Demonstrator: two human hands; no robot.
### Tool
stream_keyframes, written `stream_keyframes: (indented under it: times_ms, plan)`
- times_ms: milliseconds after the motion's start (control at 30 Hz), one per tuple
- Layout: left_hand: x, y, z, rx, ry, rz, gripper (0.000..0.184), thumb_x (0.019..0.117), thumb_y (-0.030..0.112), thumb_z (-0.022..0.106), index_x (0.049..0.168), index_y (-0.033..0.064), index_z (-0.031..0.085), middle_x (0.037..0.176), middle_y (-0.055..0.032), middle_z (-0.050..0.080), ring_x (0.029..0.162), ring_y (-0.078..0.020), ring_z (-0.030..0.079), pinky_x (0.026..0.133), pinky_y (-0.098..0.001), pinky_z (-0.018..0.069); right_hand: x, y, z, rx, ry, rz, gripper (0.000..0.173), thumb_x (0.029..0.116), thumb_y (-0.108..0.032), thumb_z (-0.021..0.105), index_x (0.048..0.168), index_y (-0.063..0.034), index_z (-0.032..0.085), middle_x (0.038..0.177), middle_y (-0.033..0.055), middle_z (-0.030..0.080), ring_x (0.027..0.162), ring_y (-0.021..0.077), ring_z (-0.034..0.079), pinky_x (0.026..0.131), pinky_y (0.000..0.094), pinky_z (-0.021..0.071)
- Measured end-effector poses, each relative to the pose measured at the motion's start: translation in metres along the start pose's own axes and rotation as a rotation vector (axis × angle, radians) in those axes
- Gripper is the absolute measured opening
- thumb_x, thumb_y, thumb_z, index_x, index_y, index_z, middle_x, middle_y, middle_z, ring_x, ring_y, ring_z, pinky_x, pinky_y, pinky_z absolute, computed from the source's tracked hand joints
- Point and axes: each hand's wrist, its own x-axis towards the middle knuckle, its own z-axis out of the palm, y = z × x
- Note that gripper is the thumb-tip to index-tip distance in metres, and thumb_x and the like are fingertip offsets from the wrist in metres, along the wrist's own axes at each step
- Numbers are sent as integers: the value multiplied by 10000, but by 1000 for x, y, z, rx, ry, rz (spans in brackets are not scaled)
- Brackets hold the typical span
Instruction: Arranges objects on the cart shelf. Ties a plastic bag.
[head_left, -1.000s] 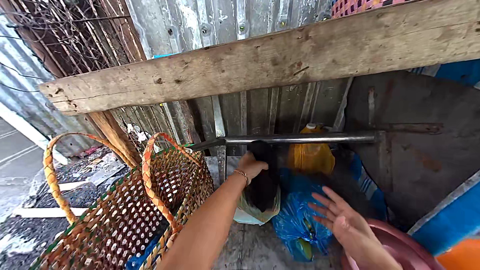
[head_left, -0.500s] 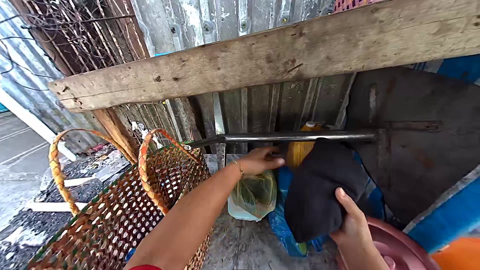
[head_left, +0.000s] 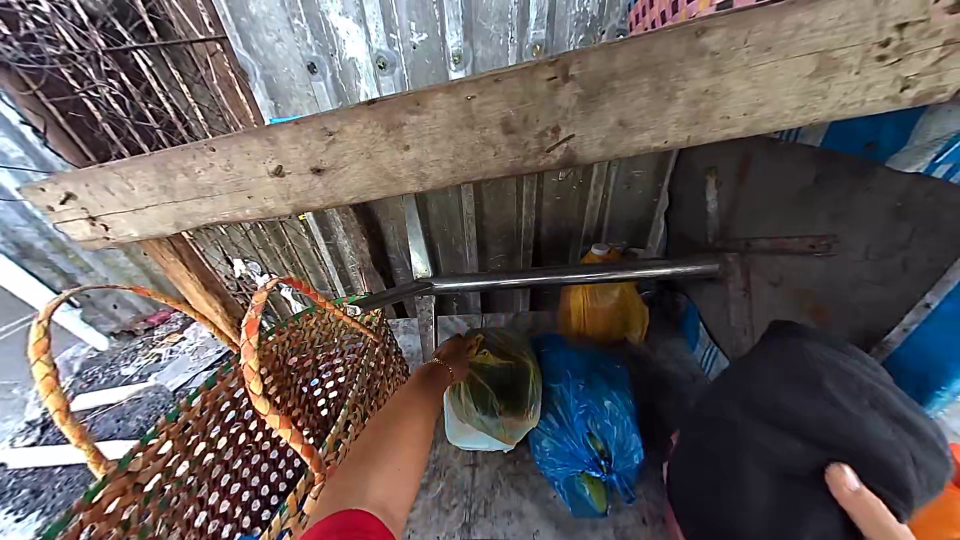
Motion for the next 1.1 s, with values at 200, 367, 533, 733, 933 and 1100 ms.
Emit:
stream_keyframes:
  times_ms: [200,367,533,733,933,1100]
  plan:
    - [-4,-14,-3,35,-3,-23,431,906,115,705,1302,-26,608,1301,-244,627,1256,-404,578,1070,-578,440,-8,-6,-47,15,-17,48,376,941,-321,718,1226,-100,611,1163,122,720,1098,263,696,988,517,548]
    - [-26,-16,-11,59,-39,-77,425,983,283,669,1208,-76,634,1254,-281,628,1230,-420,584,1056,-586,442,-7,5,-95,54,-73,47,390,974,-258,678,1293,-63,567,1238,186,675,1157,322,664,1018,547,525]
    - [-68,12,-35,-12,-4,61,404,1058,315,559,1194,-53,653,1177,-263,655,1150,-404,616,1031,-581,450,-11,4,-95,-15,-205,91,343,905,-253,744,1228,-168,665,1158,31,737,1074,174,704,975,413,569]
    - [-119,54,-40,-134,27,278,399,1100,273,452,1101,-57,675,984,-210,673,897,-307,649,868,-510,510,-3,8,2,-22,-677,216,365,871,-255,760,1208,-388,717,1081,-179,758,971,-53,696,882,193,587]
    - [-132,76,-30,-76,35,316,353,1087,152,447,1194,-120,646,1184,-310,660,1155,-424,623,1027,-560,430,-16,83,89,250,-886,603,436,725,-174,858,1133,-198,707,998,-35,779,906,87,742,832,322,629]
    - [-181,66,-43,-403,131,209,266,1082,99,467,1040,-90,650,924,-118,650,856,-98,580,833,-263,470,-29,102,117,488,-1049,617,410,786,-142,815,1174,-223,709,1045,-46,777,951,72,737,870,310,617]
